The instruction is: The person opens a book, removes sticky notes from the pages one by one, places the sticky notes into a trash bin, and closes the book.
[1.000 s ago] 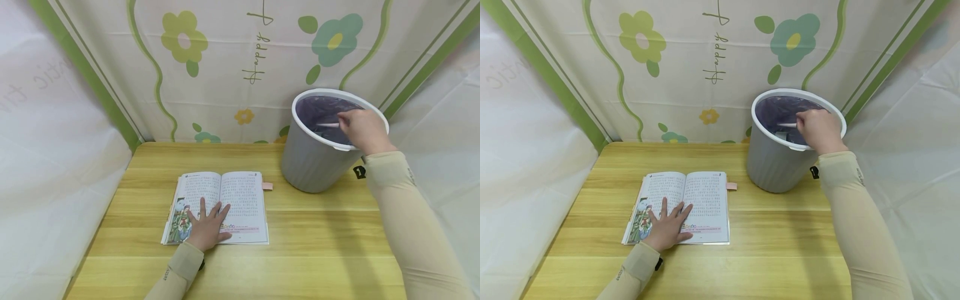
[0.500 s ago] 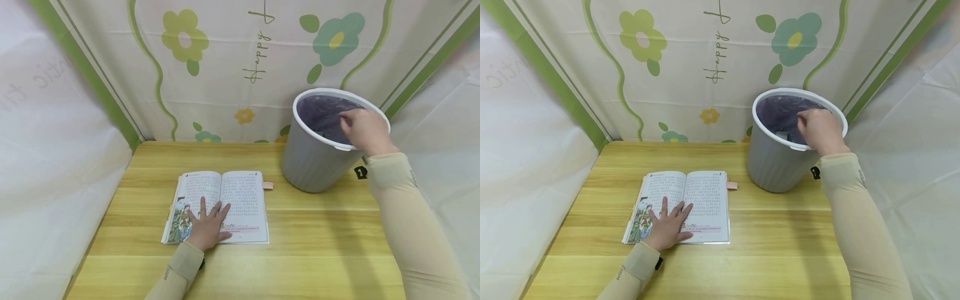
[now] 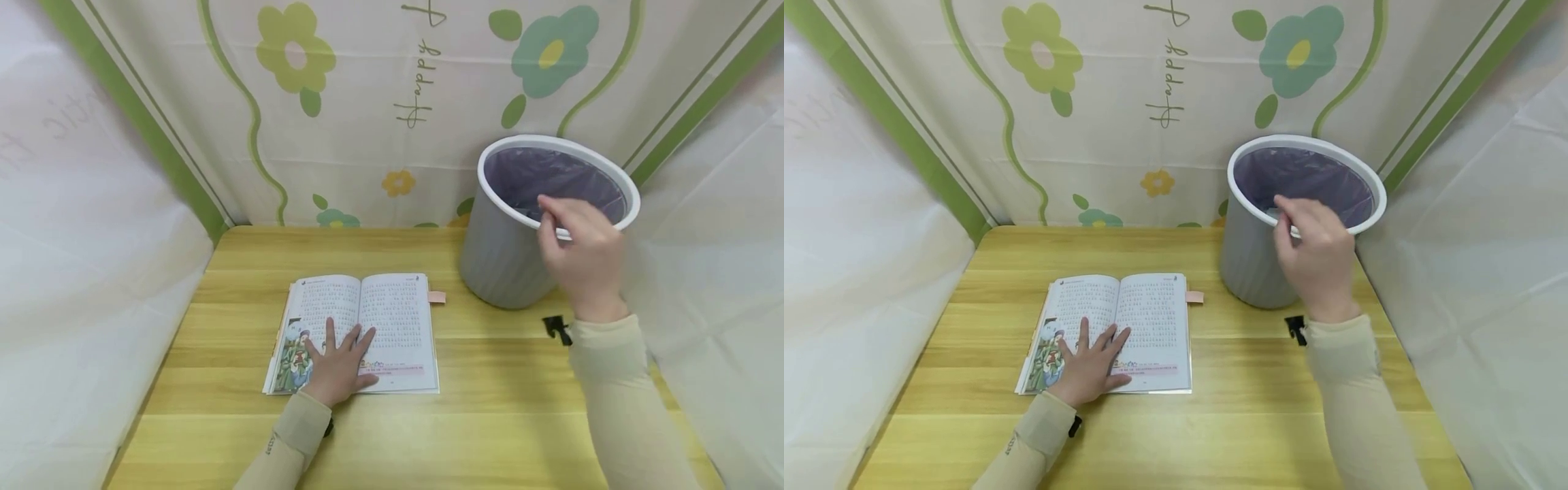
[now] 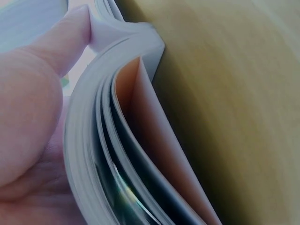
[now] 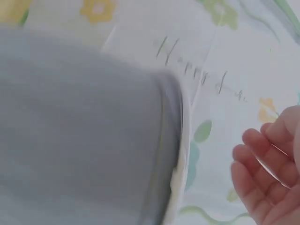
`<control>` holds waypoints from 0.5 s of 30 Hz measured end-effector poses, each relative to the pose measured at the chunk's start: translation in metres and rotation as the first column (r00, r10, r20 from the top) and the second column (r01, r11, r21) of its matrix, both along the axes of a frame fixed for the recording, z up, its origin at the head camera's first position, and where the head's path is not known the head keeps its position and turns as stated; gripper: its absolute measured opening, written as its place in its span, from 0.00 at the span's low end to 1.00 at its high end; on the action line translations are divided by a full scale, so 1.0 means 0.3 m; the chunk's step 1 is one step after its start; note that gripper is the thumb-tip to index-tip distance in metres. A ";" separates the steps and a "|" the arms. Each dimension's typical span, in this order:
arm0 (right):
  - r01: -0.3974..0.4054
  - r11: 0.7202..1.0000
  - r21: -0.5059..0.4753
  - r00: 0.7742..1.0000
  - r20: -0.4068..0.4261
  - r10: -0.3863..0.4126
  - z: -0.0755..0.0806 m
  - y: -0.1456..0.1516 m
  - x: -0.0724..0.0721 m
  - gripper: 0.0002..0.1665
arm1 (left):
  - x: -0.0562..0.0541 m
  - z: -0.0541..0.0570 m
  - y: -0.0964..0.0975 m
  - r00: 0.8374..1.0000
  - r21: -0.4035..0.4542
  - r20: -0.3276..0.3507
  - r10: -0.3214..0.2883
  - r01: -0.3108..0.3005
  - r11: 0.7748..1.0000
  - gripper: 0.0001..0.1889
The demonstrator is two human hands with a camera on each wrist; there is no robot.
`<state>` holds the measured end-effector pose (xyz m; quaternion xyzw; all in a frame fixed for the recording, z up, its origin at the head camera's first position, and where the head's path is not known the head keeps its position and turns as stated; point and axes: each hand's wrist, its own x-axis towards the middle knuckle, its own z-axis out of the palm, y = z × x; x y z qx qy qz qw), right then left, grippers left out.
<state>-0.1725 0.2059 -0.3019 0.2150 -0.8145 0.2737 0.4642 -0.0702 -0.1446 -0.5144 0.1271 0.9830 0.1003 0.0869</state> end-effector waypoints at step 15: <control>-0.065 0.980 -0.186 0.610 0.770 0.186 -0.572 -0.185 0.111 0.14 | -0.005 -0.002 0.002 1.000 0.024 0.000 0.008 -0.008 1.000 0.48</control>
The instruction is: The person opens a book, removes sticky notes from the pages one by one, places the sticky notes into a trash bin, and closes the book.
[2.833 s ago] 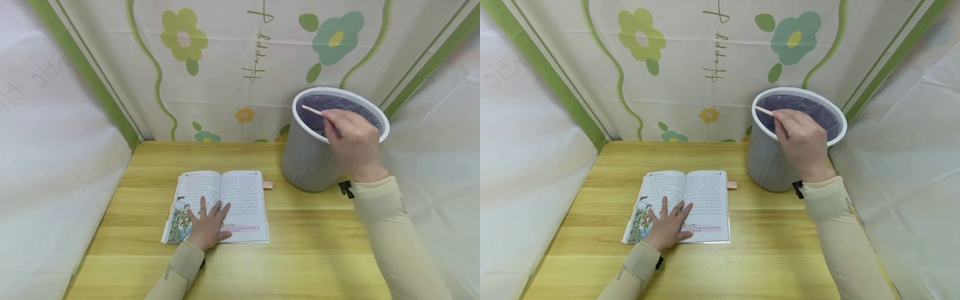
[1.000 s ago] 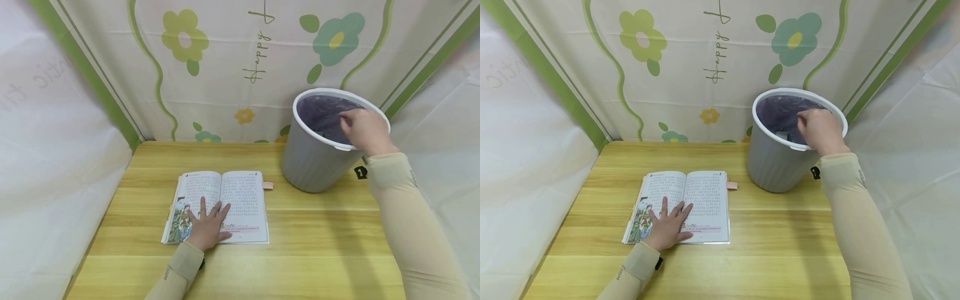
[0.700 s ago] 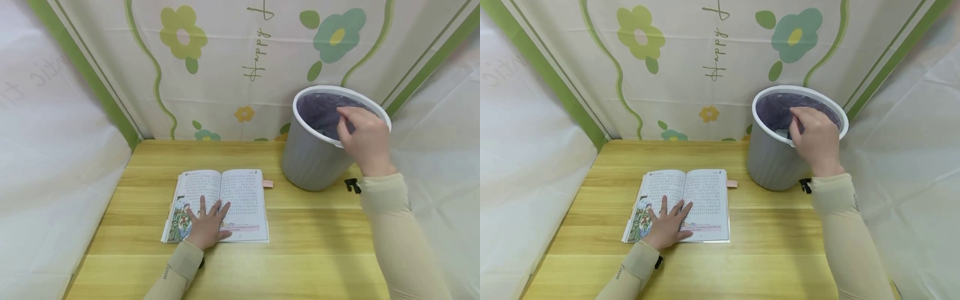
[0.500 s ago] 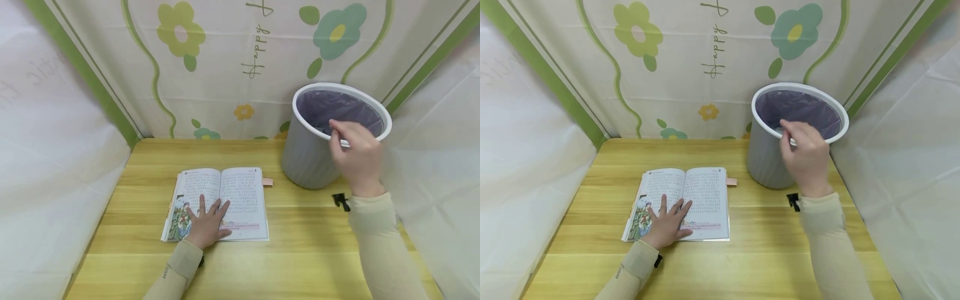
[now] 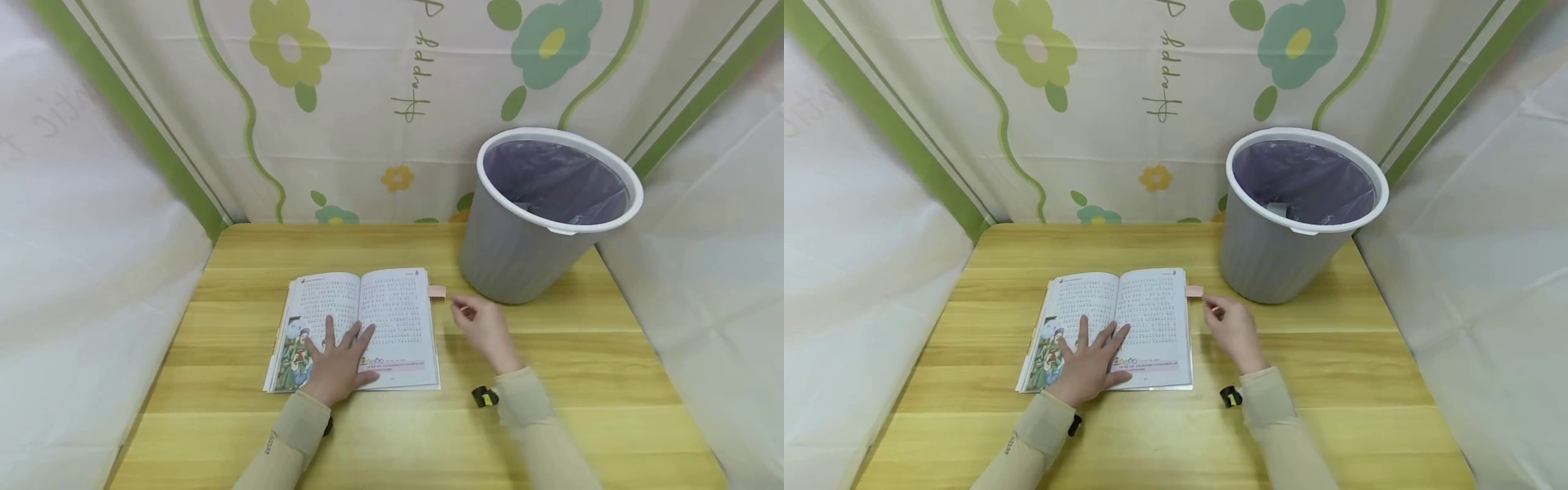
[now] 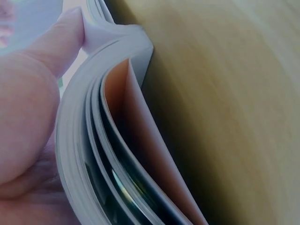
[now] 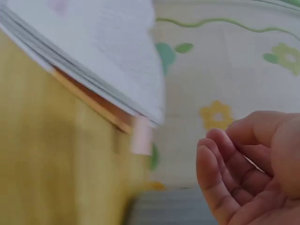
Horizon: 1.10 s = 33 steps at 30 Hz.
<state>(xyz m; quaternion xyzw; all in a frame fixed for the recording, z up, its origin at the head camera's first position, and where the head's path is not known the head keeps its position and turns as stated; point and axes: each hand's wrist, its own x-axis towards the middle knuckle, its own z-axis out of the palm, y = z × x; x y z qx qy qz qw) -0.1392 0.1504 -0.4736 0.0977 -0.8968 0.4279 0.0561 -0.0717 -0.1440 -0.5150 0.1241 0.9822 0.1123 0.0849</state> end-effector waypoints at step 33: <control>0.144 0.970 -0.196 0.873 0.486 -0.032 -0.190 -0.122 0.011 0.21 | 0.000 0.003 -0.009 1.000 0.022 0.018 -0.004 0.003 1.000 0.47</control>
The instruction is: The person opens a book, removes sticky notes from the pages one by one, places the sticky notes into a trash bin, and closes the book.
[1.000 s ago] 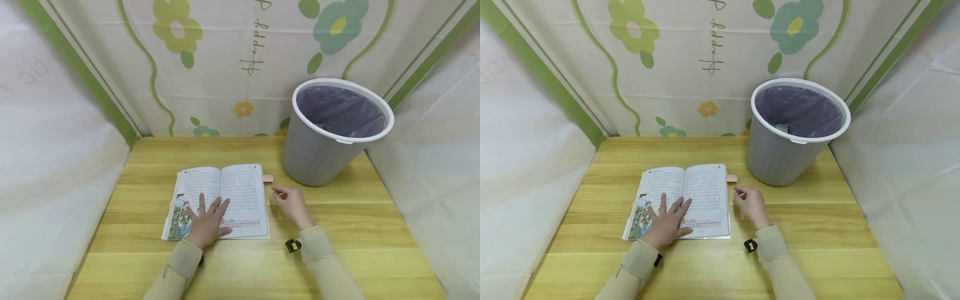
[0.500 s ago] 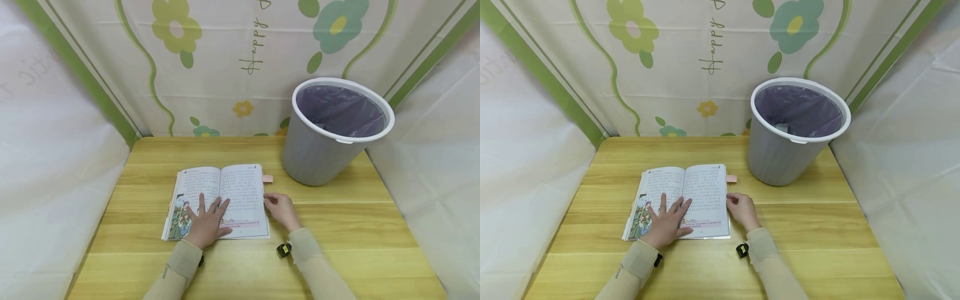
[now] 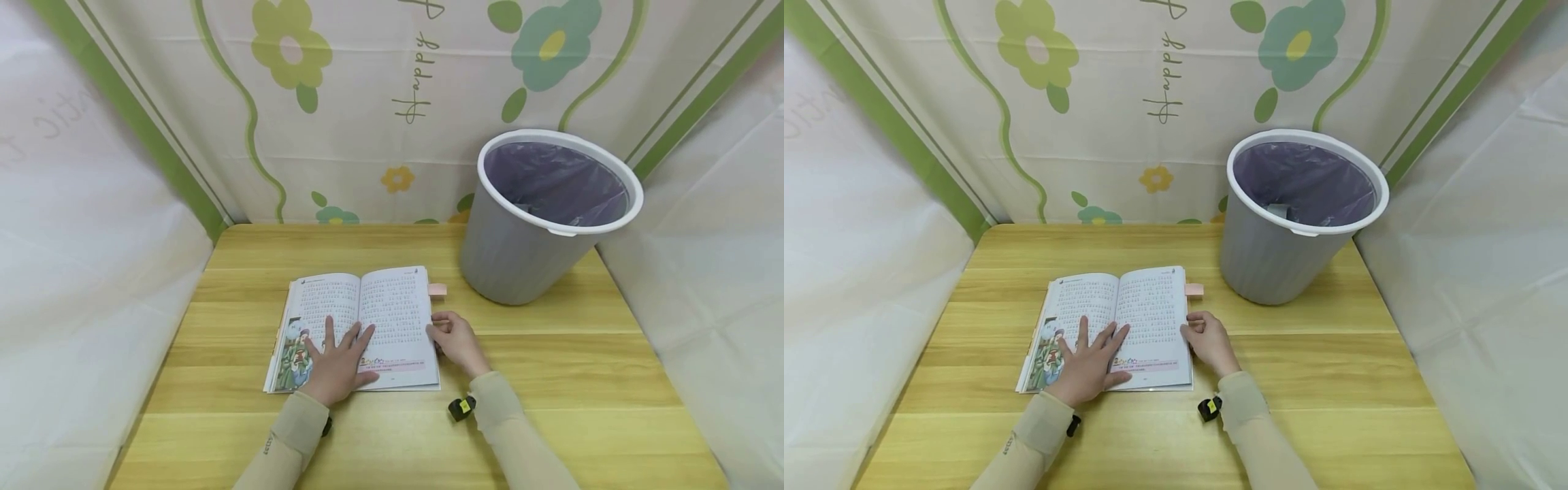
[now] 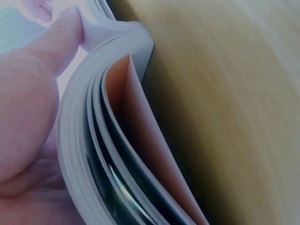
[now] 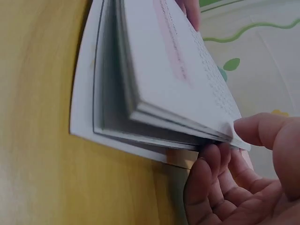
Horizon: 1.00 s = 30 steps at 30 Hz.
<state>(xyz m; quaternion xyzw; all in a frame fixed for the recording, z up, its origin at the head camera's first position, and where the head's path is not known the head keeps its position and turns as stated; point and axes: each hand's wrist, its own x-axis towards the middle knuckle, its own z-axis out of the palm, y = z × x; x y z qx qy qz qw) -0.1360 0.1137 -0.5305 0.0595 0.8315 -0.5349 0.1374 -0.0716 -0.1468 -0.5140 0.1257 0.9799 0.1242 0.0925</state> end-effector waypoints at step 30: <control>0.012 0.965 -0.261 1.000 0.027 -0.005 0.076 -0.040 0.075 0.15 | -0.069 0.053 -0.254 0.967 0.212 0.197 0.160 -0.201 0.956 0.45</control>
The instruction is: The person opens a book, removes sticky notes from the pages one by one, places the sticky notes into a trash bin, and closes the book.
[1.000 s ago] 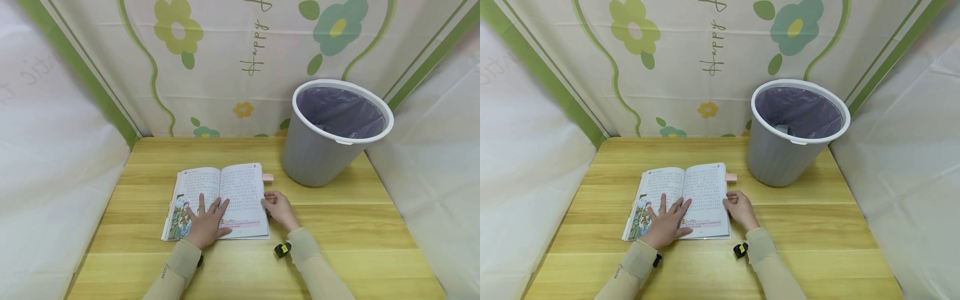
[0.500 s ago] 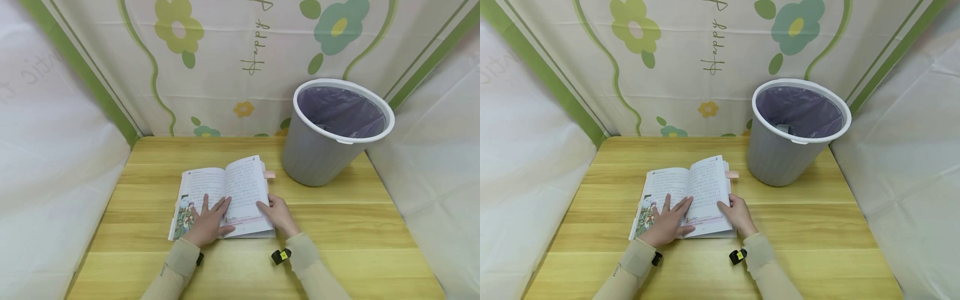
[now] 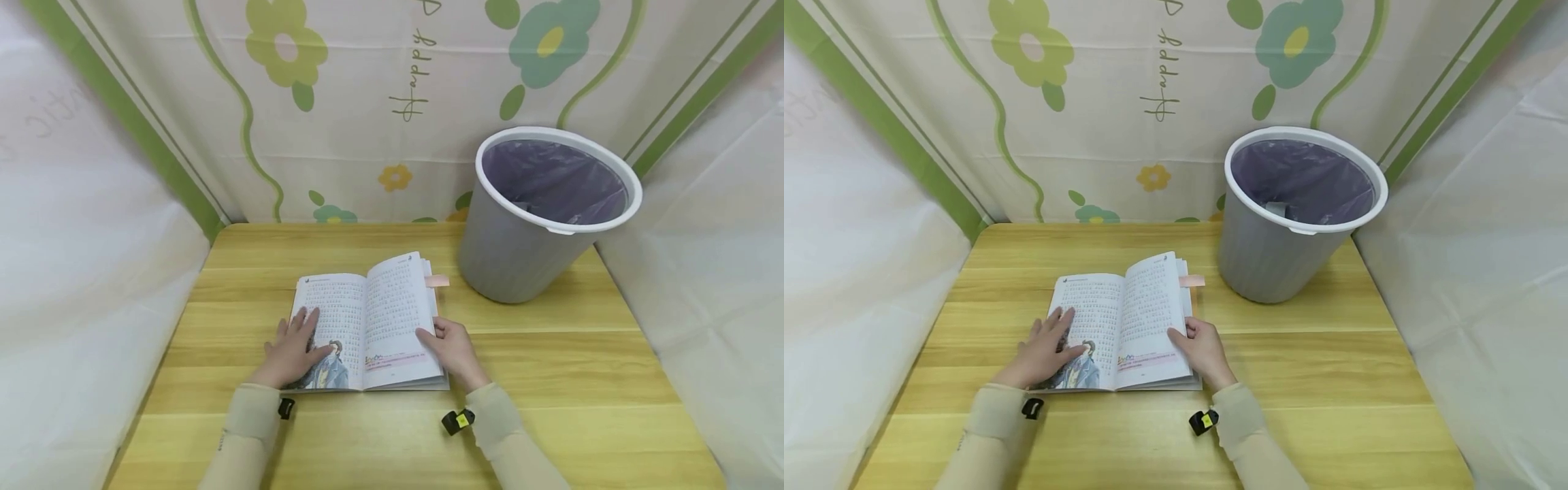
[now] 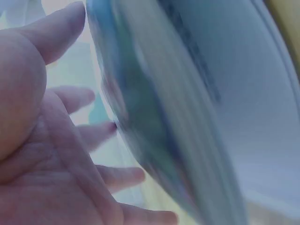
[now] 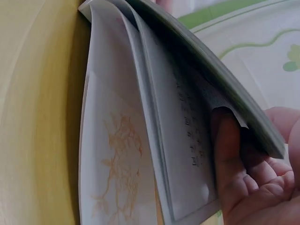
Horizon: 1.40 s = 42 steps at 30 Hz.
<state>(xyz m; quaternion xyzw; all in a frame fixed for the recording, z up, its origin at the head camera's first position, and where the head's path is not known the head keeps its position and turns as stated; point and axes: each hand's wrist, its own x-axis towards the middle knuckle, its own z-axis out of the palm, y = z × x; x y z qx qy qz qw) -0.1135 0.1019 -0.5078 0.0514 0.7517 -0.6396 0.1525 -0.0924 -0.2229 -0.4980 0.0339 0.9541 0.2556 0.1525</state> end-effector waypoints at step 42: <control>-0.116 0.569 0.814 0.646 -0.373 0.665 -0.046 -0.106 0.065 0.29 | -0.033 -0.001 -0.151 0.980 0.290 0.128 0.151 -0.182 0.939 0.43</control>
